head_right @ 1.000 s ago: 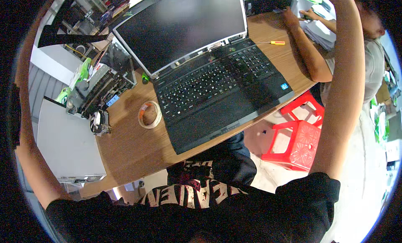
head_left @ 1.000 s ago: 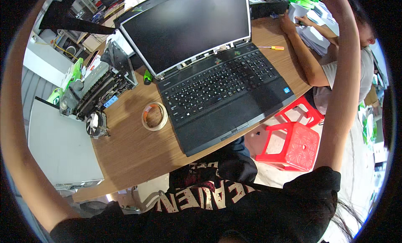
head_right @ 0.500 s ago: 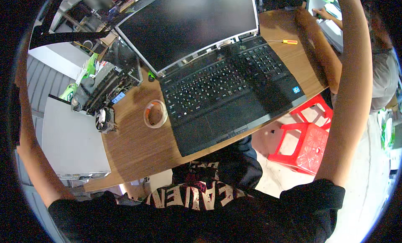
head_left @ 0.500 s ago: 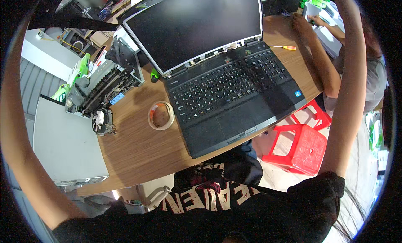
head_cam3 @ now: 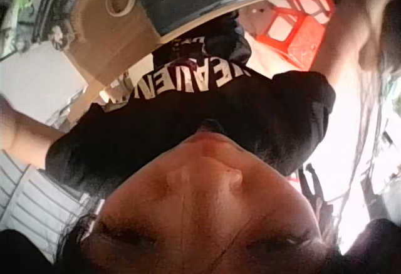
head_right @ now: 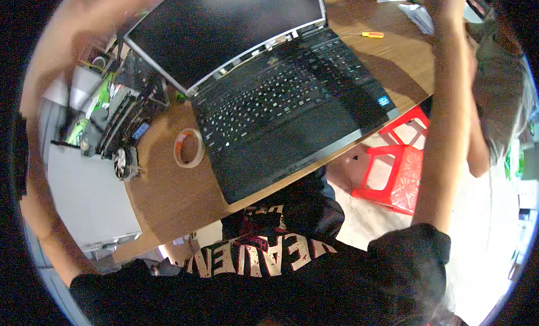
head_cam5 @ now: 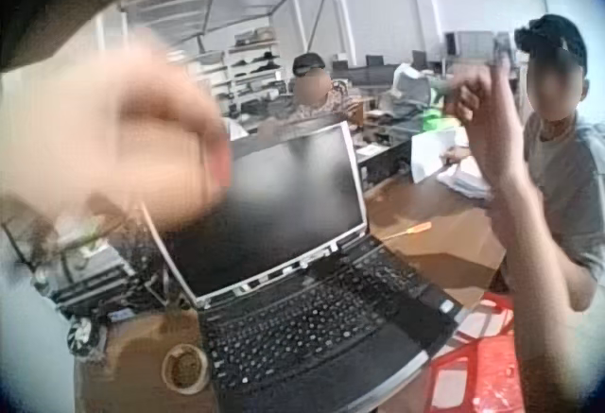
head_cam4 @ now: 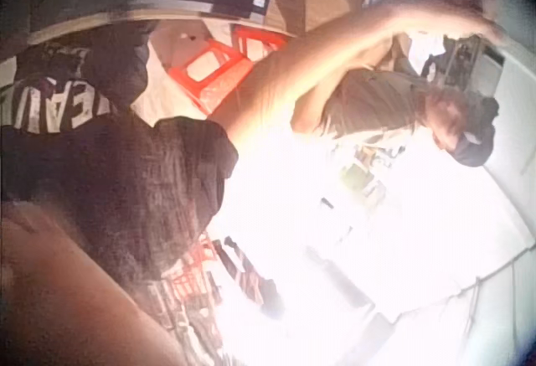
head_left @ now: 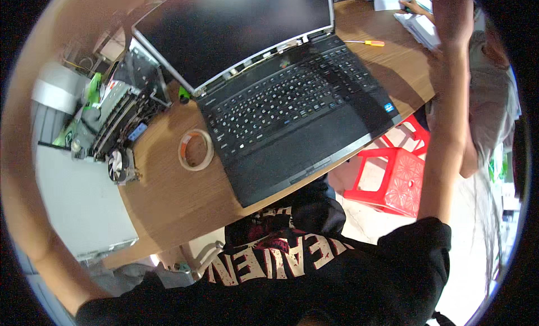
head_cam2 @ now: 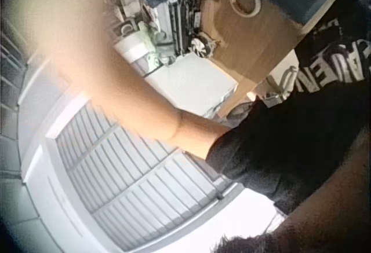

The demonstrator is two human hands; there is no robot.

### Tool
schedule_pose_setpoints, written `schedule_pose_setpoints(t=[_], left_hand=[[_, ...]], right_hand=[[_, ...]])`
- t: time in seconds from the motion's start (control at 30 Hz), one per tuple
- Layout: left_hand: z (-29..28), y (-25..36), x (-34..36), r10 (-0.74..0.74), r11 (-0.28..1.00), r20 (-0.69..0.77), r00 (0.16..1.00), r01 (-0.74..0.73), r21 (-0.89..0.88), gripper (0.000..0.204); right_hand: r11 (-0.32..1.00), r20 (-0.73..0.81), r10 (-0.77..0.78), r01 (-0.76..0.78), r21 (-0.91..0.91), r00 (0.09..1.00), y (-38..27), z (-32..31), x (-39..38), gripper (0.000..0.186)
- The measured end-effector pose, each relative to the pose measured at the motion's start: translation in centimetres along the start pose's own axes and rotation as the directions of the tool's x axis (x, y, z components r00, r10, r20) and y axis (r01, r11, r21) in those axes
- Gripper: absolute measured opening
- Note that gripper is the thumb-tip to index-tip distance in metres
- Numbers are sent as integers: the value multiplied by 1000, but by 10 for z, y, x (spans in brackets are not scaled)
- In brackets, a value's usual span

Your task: The person disassembles a laptop by removing the outer casing and prying off the bezel around the screen using a screwdriver and by hand.

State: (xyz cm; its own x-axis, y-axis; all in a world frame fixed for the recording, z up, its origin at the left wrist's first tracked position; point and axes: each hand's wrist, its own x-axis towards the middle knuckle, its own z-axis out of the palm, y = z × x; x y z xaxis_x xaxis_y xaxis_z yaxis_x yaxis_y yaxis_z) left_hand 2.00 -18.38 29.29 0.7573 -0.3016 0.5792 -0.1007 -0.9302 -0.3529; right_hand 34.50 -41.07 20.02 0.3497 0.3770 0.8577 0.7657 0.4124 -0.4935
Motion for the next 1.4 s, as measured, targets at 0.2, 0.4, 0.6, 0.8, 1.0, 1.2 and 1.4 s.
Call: schedule_pose_setpoints(t=[0.2, 0.4, 0.6, 0.8, 1.0, 1.2, 1.4], left_hand=[[124, 63, -70, -87, 920, 289, 953, 188, -343, 50], [213, 30, -114, -190, 982, 345, 919, 172, 82, 64], [196, 10, -152, -73, 993, -24, 997, 75, 96, 65], [175, -3, -205, -735, 676, -258, 627, 650, -346, 102], [213, -14, -235, -771, -36, 486, 412, 734, -678, 72], [215, -23, -234, -767, 192, 441, 466, 823, -535, 26], [222, -26, -247, -737, 289, 387, 555, 775, -562, 33]], right_hand=[[932, 234, 288, -215, -293, 929, 56, -1, -98, 37], [840, 307, 517, -404, -363, 799, 124, 38, -128, 80], [817, 336, 574, -491, -302, 747, 178, 67, -111, 75], [860, 413, 441, -244, -448, 797, 185, 70, -94, 35], [857, 368, 438, -257, -447, 820, 182, 78, -100, 34], [834, 303, 487, -332, -441, 819, 180, 78, -111, 53], [781, 324, 554, -344, -521, 767, 181, 78, -103, 43]])
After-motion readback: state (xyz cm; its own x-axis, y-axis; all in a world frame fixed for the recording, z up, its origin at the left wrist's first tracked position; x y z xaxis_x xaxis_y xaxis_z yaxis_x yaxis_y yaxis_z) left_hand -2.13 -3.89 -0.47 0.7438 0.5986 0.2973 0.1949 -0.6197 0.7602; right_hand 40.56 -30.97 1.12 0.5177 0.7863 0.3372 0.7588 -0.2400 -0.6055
